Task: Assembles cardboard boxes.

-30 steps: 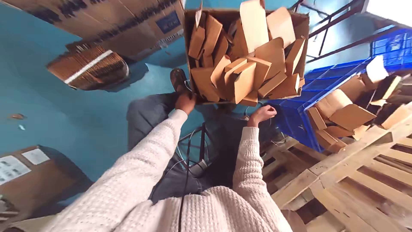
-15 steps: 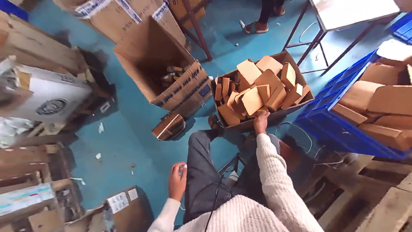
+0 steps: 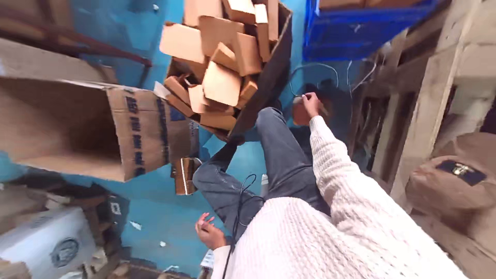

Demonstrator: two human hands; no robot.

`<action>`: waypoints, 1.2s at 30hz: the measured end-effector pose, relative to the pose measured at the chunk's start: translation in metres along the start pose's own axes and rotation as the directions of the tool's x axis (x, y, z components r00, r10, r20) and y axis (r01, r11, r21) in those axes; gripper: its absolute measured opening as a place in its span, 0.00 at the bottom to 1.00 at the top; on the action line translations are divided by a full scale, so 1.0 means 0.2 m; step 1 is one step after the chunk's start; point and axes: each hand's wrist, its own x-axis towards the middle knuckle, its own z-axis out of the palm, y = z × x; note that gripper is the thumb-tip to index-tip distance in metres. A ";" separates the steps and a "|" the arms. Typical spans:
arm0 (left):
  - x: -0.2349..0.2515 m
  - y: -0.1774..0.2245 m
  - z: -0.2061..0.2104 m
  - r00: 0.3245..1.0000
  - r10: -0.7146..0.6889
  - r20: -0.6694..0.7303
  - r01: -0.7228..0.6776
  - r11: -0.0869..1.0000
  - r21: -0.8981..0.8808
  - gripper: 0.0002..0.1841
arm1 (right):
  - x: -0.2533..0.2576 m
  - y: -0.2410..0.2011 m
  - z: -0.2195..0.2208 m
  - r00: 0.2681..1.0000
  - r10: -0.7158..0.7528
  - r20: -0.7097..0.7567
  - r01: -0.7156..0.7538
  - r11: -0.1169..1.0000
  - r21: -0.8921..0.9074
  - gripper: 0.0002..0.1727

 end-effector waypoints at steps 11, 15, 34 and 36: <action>0.07 0.01 -0.05 0.998 0.066 0.012 -0.066 0.943 0.325 0.27 | -0.03 0.58 0.26 0.797 0.541 -0.266 -0.599 0.765 -0.238 0.64; 0.05 0.03 -0.02 0.988 0.150 0.023 -0.149 0.924 0.351 0.27 | 0.04 0.44 0.42 0.785 0.585 -0.206 -0.614 0.778 -0.133 0.65; 0.07 0.41 0.03 0.939 0.317 -0.130 -0.338 0.918 -0.206 0.27 | -0.37 0.12 -0.29 0.900 0.433 0.050 -0.388 0.745 0.543 0.21; 0.10 0.54 -0.01 0.933 0.350 -0.082 -0.348 0.822 -0.451 0.33 | -0.57 -0.12 -0.38 0.956 0.250 0.153 -0.290 0.732 0.616 0.18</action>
